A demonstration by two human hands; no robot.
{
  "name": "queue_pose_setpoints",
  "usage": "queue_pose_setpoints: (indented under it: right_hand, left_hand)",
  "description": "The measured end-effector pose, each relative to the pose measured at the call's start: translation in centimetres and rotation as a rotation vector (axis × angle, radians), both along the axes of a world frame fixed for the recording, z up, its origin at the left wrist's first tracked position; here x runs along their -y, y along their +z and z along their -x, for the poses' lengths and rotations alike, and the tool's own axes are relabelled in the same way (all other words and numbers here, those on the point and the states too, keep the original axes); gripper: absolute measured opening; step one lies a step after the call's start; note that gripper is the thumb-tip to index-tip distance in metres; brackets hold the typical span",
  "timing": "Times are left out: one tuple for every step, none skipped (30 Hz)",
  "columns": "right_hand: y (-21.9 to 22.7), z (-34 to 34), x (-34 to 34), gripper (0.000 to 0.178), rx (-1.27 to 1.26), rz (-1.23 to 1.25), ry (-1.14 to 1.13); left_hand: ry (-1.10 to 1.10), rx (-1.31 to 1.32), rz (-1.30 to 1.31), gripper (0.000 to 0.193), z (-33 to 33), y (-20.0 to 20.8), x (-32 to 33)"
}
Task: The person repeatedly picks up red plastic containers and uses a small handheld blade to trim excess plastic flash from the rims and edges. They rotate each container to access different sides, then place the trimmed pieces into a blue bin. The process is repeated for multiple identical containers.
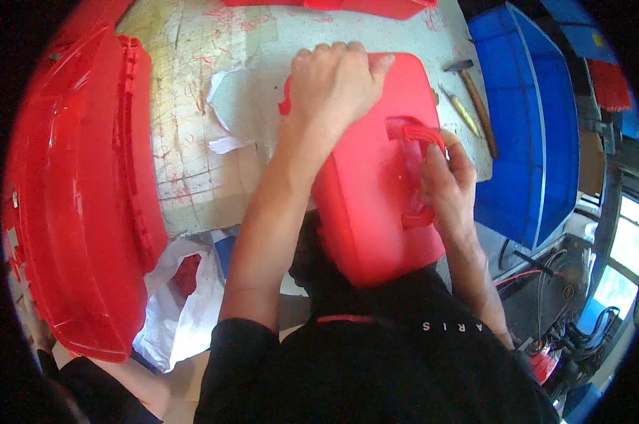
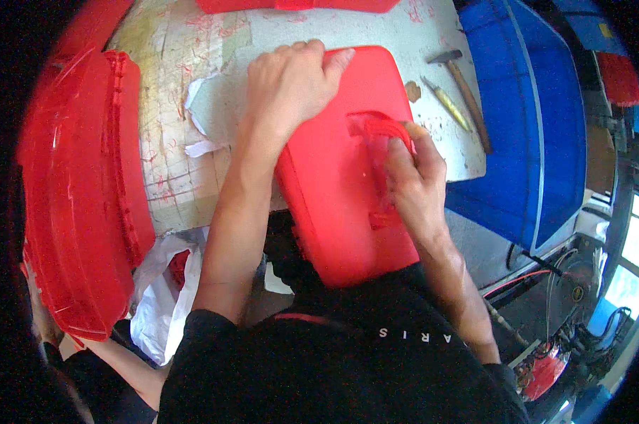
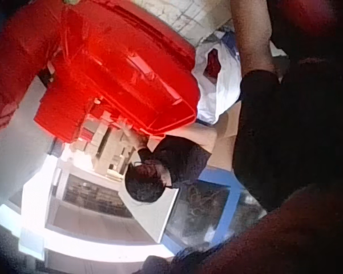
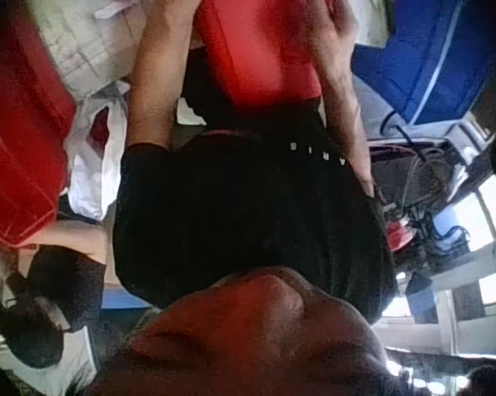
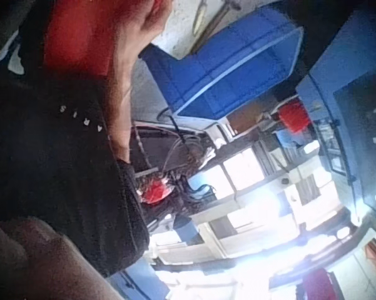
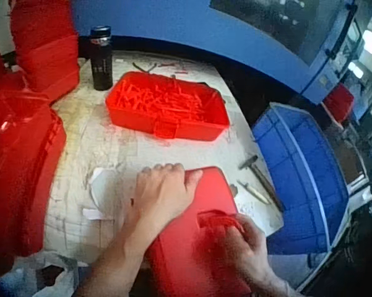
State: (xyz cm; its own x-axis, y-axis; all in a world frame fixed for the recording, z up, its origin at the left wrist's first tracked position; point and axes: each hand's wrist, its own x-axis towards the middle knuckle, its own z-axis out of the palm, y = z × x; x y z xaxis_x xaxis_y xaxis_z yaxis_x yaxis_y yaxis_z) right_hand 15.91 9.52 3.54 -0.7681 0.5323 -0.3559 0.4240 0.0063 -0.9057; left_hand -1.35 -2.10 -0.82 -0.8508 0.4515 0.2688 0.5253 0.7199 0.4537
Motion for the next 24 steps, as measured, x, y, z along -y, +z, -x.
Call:
queue_pose_setpoints:
  right_hand:
    - [-0.1,-0.1,-0.1,0.027,-0.017,-0.002,0.033]
    - [-0.2,-0.2,-0.1,0.027,-0.013,-0.006,0.034]
    - [-0.3,0.0,-0.2,0.027,0.024,-0.023,-0.004]
    - [-0.6,0.2,0.0,0.026,0.003,-0.063,0.017]
    - [-0.7,0.5,0.0,0.026,0.024,-0.122,0.048]
    - [-0.8,0.8,0.1,0.026,0.071,-0.174,0.081]
    - [-0.8,1.2,0.2,0.026,0.113,-0.229,0.117]
    - [-0.8,1.6,0.4,0.024,0.138,-0.412,0.147]
    - [-0.7,1.9,0.4,0.024,0.15,-0.468,0.181]
    - [-0.5,2.2,0.5,0.023,0.203,-0.542,0.217]
    - [-0.4,2.5,0.6,0.023,0.263,-0.614,0.25]
    - [-0.2,2.9,0.5,0.021,0.203,-0.643,0.319]
    - [-0.1,3.3,0.3,0.02,0.144,-0.673,0.36]
    - [-0.1,3.6,0.1,0.019,0.091,-0.697,0.403]
    - [-0.2,4.0,-0.1,0.017,0.04,-0.721,0.447]
    - [-0.2,4.1,-0.3,0.016,0.04,-0.721,0.498]
    - [-0.3,4.4,-0.6,0.014,0.039,-0.725,0.545]
    - [-0.5,4.5,-0.8,0.013,-0.019,-0.731,0.603]
    - [-0.6,4.7,-1.1,0.012,0.025,-0.686,0.608]
    - [-0.6,4.8,-1.3,0.012,0.014,-0.646,0.619]
    - [-0.7,5.0,-1.4,0.011,0.004,-0.601,0.628]
    - [-0.7,5.3,-1.6,0.012,0.0,-0.606,0.667]
    - [-0.8,5.6,-1.6,0.013,-0.012,-0.605,0.71]
    - [-0.8,5.9,-1.6,0.014,-0.021,-0.597,0.731]
  left_hand:
    - [0.012,-0.005,-0.005,0.05,-0.2,0.0,0.1]
    - [0.011,-0.023,-0.017,0.049,-0.3,0.1,0.1]
    - [-0.003,-0.023,-0.023,0.048,-0.3,0.1,0.1]
    - [0.002,-0.026,-0.011,0.047,-0.4,0.1,0.1]
    - [-0.001,-0.038,-0.012,0.047,-0.3,0.1,0.1]
    - [-0.008,-0.027,-0.004,0.047,-0.4,0.0,0.1]
    - [-0.008,-0.013,0.01,0.047,-0.3,-0.1,0.0]
    - [-0.022,-0.038,-0.008,0.047,-0.3,-0.1,0.0]
    - [-0.011,-0.051,-0.017,0.047,-0.4,-0.2,0.1]
    - [0.008,-0.061,-0.022,0.047,-0.5,-0.2,0.2]
    - [0.012,-0.046,-0.02,0.047,-0.6,-0.2,0.4]
    - [0.014,-0.034,-0.021,0.047,-0.5,-0.1,0.5]
    - [0.024,-0.045,-0.032,0.046,-0.5,-0.1,0.6]
    - [0.024,-0.039,-0.042,0.046,-0.4,-0.1,0.7]
    - [0.035,-0.055,-0.056,0.045,-0.2,0.0,0.9]
    - [0.043,-0.071,-0.068,0.045,-0.1,0.0,1.0]
    - [0.028,-0.048,-0.056,0.045,0.1,0.1,1.0]
    - [0.011,-0.029,-0.04,0.044,0.2,0.1,1.1]
    - [-0.01,-0.012,-0.024,0.044,0.3,0.1,1.2]
    - [-0.011,0.009,-0.015,0.044,0.5,0.1,1.2]
    - [-0.014,0.03,-0.003,0.043,0.6,0.1,1.2]
    - [-0.023,0.024,-0.005,0.043,0.8,0.1,1.2]
    - [-0.012,0.032,0.005,0.043,0.9,0.1,1.2]
    - [-0.007,0.021,0.004,0.044,1.0,0.1,1.2]
